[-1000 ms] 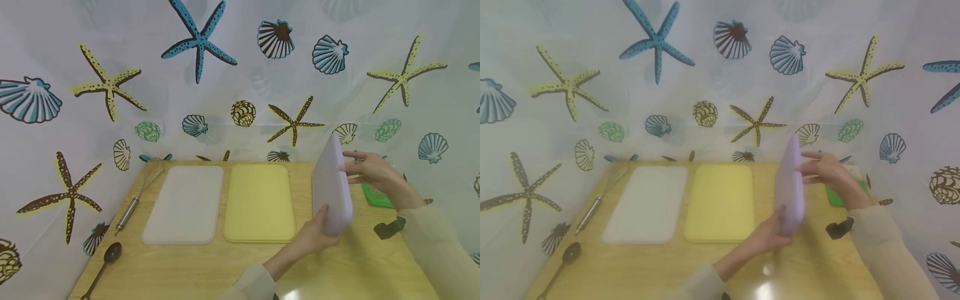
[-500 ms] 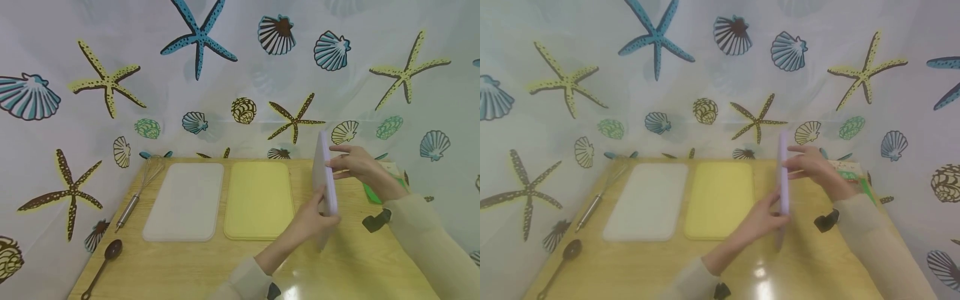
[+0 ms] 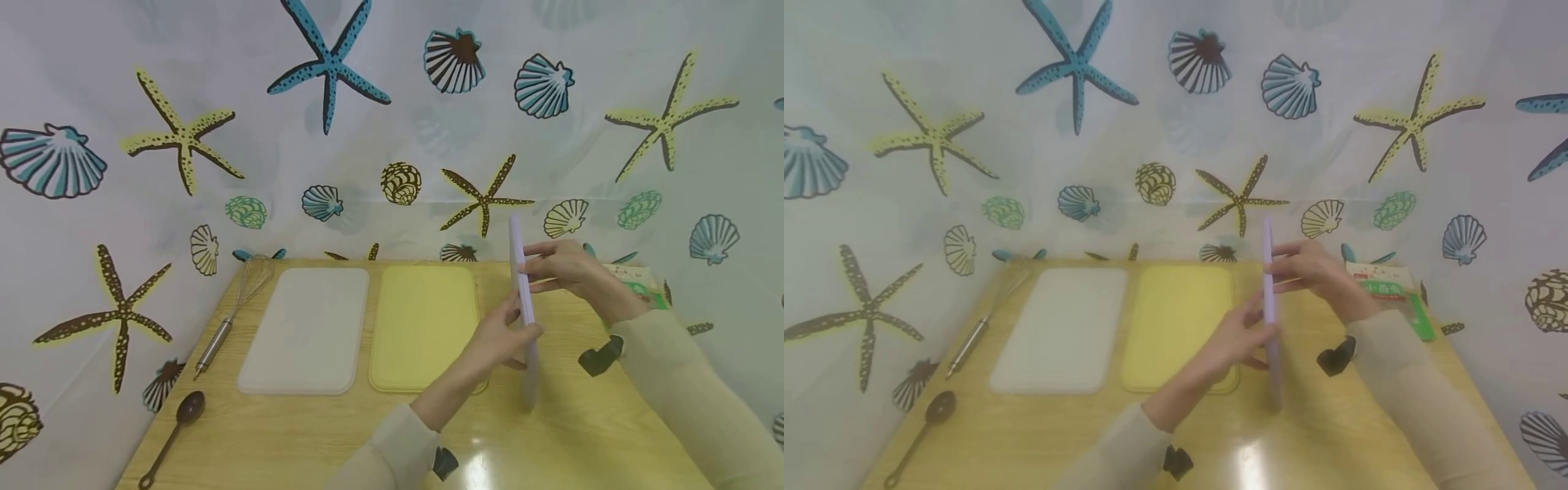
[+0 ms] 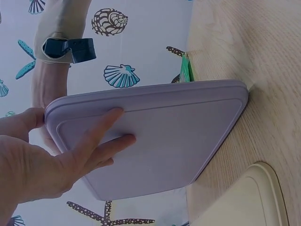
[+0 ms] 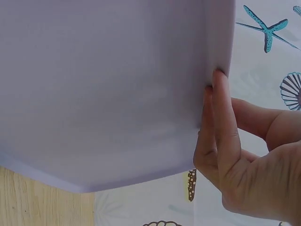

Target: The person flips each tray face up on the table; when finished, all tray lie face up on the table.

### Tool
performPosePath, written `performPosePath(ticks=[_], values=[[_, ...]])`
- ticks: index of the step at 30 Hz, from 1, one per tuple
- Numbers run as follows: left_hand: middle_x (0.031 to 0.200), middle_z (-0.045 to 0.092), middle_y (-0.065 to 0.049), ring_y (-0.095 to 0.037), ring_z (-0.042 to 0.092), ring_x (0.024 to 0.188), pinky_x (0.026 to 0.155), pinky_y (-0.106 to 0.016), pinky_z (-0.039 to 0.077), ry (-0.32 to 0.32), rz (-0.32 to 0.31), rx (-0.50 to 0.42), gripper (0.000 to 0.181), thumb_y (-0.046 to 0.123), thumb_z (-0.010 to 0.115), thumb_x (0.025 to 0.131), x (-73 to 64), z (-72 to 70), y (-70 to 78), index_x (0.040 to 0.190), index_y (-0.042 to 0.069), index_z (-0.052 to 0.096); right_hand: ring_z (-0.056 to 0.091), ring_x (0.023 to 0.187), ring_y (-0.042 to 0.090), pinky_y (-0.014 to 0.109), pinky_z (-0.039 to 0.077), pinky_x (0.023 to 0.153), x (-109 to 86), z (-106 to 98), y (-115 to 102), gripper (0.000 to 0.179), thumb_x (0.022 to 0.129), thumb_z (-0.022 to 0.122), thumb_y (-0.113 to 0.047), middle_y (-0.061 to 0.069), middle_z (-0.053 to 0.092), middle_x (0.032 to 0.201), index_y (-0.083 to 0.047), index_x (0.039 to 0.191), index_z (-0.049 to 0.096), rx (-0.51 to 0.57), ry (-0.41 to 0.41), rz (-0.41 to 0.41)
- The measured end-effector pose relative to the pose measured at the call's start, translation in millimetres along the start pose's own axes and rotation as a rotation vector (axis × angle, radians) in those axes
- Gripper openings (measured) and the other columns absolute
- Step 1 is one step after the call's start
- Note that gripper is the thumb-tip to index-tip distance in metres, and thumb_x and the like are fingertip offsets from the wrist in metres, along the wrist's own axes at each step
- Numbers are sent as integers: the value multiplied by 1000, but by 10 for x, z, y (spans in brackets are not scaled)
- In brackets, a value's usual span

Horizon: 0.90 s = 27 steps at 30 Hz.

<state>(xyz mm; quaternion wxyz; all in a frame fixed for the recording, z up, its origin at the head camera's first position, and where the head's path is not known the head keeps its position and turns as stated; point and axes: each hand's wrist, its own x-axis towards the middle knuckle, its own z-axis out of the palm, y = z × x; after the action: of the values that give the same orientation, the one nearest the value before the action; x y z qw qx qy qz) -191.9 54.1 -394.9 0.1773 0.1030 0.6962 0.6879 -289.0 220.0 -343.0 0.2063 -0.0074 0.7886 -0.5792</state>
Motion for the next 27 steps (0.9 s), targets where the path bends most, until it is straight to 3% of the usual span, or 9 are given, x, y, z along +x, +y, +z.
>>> performPosePath(ticks=[14,27], values=[[125,59,-25,-37,66,98,63,-43,60,49,45,-61,58,10,62,90,-19,-56,8,145,6,43,67,84,16,36,58,81,96,117,28,58,92,63,-7,10,64,100,6,143,37,-1,-11,-18],[131,54,-27,-41,64,102,61,-39,60,102,45,5,60,0,60,87,-45,-48,-22,143,-4,40,65,85,18,34,58,79,114,229,86,58,92,62,-5,16,57,107,7,143,36,-24,-28,-39]])
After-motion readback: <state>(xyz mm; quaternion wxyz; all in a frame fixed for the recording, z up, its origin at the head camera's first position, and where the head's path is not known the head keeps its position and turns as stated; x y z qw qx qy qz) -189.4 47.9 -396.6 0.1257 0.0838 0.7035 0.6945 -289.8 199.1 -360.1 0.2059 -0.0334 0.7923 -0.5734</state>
